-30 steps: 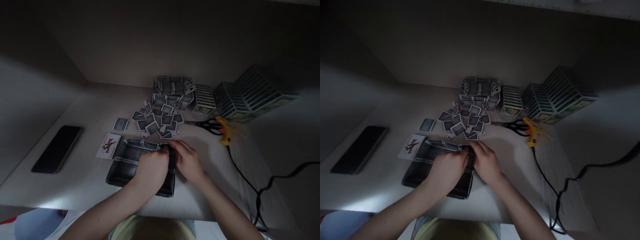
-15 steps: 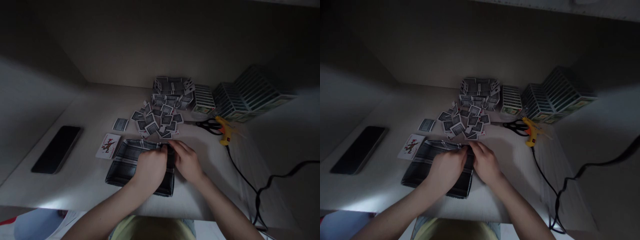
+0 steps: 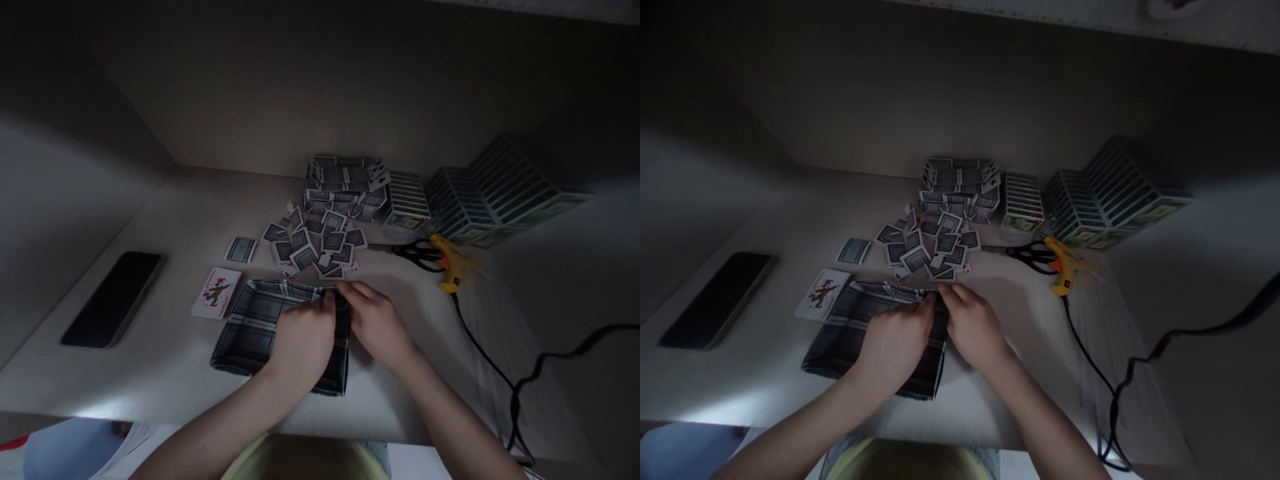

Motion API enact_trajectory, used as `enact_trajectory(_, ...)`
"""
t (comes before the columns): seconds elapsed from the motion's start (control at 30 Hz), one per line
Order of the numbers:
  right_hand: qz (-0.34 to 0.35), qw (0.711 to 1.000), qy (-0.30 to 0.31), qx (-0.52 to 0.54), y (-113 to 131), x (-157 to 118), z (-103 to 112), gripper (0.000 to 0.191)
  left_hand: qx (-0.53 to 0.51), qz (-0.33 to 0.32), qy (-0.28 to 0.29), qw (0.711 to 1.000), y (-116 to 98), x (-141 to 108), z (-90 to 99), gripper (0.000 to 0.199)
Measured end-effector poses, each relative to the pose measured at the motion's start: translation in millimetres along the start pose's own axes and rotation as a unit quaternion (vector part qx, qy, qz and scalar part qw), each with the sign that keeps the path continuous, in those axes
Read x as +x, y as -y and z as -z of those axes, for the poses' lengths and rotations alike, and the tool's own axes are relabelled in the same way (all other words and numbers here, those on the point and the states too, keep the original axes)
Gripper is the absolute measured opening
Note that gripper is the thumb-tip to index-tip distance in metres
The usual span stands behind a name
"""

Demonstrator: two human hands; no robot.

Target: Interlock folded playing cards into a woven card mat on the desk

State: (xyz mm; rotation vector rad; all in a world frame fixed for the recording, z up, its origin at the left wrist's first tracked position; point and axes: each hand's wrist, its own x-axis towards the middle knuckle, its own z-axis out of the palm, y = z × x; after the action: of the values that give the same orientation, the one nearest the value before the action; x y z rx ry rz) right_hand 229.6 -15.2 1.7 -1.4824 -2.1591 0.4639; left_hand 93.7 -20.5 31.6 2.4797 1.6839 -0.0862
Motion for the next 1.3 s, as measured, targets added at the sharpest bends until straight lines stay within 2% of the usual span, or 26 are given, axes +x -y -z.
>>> enact_trajectory(0.37, -0.009, 1.000, -0.015, 0.017, 3.9, 3.4, 0.6, 0.045, 0.003, -0.020, -0.029, 0.999, -5.5, -5.7, -4.4, 0.028)
enact_trajectory(0.67, -0.007, 1.000, -0.028, 0.004, -0.1, 0.5, -4.1, 0.042, -0.010, 0.009, 0.022, 1.000, -7.8, -0.4, 4.1, 0.031)
enact_trajectory(0.87, 0.011, 1.000, -0.010, 0.000, -1.9, -1.9, -2.5, 0.051, -0.013, 0.023, 0.031, 0.999, -10.6, 4.4, 12.7, 0.025)
enact_trajectory(1.07, 0.042, 0.999, -0.007, -0.023, 3.4, -4.0, -0.8, 0.055, 0.018, 0.015, 0.002, 1.000, -9.3, -3.2, 1.9, 0.024)
enact_trajectory(1.3, 0.024, 1.000, 0.008, -0.016, 10.5, -2.2, 0.0, 0.049, 0.030, 0.014, -0.007, 0.999, -9.6, -6.1, -9.0, 0.024)
